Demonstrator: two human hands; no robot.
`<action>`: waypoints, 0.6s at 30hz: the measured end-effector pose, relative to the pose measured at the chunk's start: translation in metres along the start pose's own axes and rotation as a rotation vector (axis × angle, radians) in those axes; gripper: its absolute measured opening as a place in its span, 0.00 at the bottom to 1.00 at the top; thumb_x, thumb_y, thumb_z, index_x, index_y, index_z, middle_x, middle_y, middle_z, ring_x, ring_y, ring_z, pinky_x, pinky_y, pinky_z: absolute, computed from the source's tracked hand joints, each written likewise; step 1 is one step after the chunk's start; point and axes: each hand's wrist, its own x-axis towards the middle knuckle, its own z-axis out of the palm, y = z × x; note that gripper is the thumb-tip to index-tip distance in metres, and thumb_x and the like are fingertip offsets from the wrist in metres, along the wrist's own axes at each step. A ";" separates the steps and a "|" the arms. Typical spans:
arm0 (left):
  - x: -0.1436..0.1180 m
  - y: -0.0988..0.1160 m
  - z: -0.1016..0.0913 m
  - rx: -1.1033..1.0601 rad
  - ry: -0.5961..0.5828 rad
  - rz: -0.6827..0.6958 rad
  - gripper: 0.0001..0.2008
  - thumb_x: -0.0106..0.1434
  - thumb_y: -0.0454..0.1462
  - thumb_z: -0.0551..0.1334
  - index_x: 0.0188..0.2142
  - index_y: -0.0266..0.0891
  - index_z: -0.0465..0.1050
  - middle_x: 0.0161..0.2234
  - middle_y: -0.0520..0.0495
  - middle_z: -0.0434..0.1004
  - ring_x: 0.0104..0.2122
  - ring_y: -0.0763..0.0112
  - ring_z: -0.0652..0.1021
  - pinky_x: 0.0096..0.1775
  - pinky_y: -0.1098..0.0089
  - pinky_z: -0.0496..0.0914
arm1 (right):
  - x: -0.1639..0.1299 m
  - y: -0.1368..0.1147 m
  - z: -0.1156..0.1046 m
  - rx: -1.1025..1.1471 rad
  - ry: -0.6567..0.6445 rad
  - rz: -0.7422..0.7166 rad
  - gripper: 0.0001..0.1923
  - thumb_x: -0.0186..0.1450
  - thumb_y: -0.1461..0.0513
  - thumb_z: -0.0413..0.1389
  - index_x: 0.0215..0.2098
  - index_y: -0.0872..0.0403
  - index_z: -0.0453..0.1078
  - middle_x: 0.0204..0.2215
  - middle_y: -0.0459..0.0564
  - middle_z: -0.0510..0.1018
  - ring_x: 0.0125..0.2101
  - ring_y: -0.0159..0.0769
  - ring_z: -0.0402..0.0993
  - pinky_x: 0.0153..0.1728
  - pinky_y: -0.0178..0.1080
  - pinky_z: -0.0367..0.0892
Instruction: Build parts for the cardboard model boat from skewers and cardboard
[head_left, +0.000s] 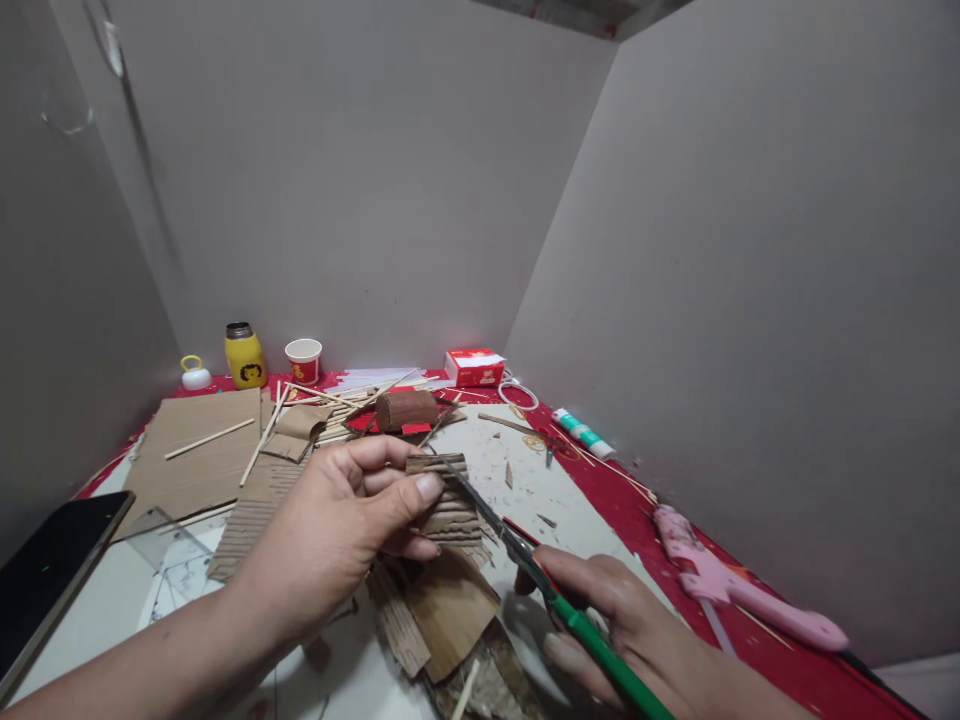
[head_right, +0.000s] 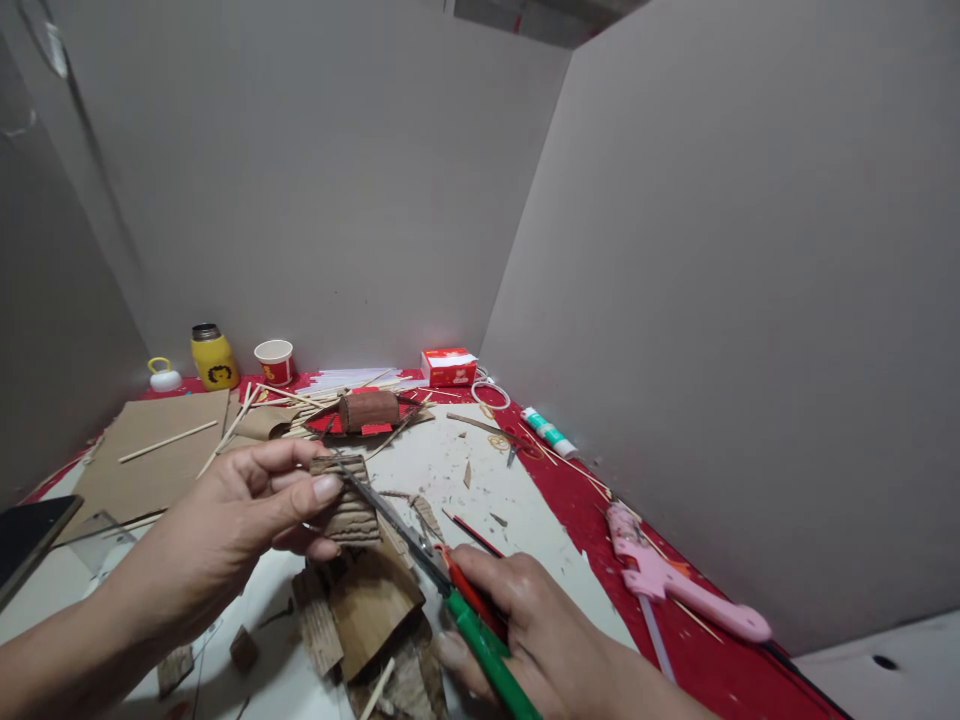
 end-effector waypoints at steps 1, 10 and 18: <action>0.000 0.000 0.000 -0.001 -0.006 0.002 0.16 0.49 0.42 0.74 0.33 0.37 0.75 0.27 0.50 0.76 0.28 0.74 0.75 0.29 0.73 0.75 | -0.001 0.001 0.001 0.000 0.000 0.002 0.08 0.63 0.57 0.55 0.32 0.51 0.73 0.19 0.45 0.74 0.23 0.35 0.71 0.26 0.33 0.67; 0.000 0.002 0.000 0.008 -0.020 0.013 0.11 0.54 0.40 0.71 0.32 0.36 0.74 0.26 0.51 0.75 0.26 0.75 0.74 0.29 0.73 0.74 | 0.000 0.000 0.001 -0.050 0.014 0.010 0.12 0.65 0.54 0.52 0.29 0.53 0.69 0.21 0.46 0.72 0.22 0.32 0.67 0.25 0.32 0.65; 0.003 0.000 -0.004 0.031 -0.081 0.031 0.11 0.55 0.41 0.70 0.31 0.37 0.73 0.26 0.52 0.74 0.26 0.75 0.72 0.27 0.74 0.71 | 0.002 0.011 0.008 0.015 -0.001 -0.027 0.13 0.67 0.54 0.50 0.28 0.53 0.64 0.18 0.40 0.62 0.20 0.28 0.57 0.21 0.31 0.57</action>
